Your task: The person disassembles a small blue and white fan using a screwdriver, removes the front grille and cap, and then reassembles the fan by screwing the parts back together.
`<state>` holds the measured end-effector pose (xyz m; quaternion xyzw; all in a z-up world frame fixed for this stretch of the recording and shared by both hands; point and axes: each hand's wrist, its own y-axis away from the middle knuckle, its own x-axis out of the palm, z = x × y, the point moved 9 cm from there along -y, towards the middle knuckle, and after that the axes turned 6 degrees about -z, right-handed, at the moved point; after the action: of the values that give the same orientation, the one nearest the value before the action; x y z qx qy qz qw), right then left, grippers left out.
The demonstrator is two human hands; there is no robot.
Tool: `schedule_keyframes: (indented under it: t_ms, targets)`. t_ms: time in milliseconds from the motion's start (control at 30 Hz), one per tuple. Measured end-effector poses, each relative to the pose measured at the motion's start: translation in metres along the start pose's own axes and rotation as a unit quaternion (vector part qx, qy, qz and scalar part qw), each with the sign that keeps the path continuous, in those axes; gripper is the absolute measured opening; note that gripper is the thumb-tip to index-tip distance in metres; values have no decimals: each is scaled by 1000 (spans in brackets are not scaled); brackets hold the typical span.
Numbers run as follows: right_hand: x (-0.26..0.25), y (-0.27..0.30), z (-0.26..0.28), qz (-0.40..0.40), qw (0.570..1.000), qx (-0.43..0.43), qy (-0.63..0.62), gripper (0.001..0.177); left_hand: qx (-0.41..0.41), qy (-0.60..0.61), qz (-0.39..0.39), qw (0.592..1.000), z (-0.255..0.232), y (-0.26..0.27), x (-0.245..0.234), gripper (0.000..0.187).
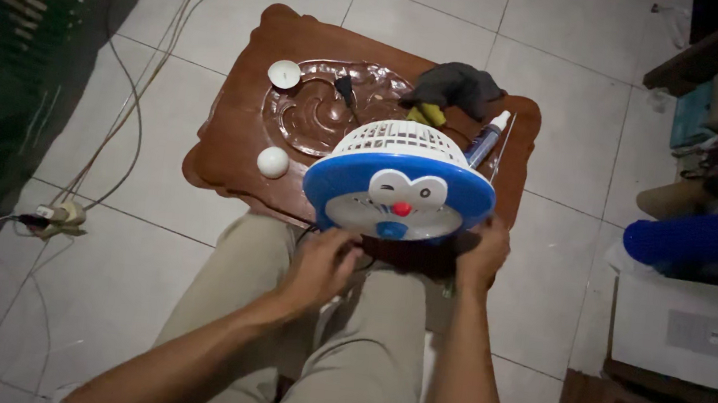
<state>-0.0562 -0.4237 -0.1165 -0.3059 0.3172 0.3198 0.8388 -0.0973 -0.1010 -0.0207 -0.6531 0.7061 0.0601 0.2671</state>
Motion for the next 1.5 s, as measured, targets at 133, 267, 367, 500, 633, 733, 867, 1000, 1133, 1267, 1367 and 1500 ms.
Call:
schedule_keyframes:
  t_ms: [133, 267, 367, 500, 633, 733, 867, 1000, 1133, 1267, 1367, 1500]
  targets:
    - [-15, 14, -24, -4, 999, 39, -29, 38, 108, -84, -112, 984, -36, -20, -54, 16]
    - [-25, 25, -41, 22, 997, 49, -47, 30, 183, -96, -208, 956, -72, -47, -103, 22]
    - [-42, 32, -42, 17, 997, 78, -18, 33, 173, -86, -219, 956, -81, -61, -114, 28]
    - [-78, 75, -2, -1, 989, 142, -46, 32, 189, -79, -189, 960, -85, -72, -110, 38]
    - [-35, 141, 79, 204, 821, 335, -415, 43, 262, -97, -79, 957, -88, -83, -88, 59]
    - [-23, 143, 127, 192, 763, 338, -516, 50, 264, -58, -3, 963, -77, -91, -70, 69]
    - [-12, 138, 138, 95, 776, 368, -503, 47, 242, 27, 69, 967, -64, -103, -65, 78]
    - [4, 145, 131, 29, 796, 342, -498, 44, 169, 64, 132, 975, -50, -111, -58, 87]
    - [16, 144, 122, -8, 826, 276, -492, 40, 205, 73, 110, 970, -54, -105, -61, 81]
    - [1, 139, 134, -32, 874, 179, -452, 38, 218, 88, 104, 966, -58, -106, -63, 79]
    - [-13, 142, 136, -1, 931, 185, -315, 40, 206, 100, 114, 967, -60, -105, -65, 78]
    - [-56, 138, 183, -114, 976, -56, -180, 38, 186, 88, 112, 972, -59, -106, -64, 77]
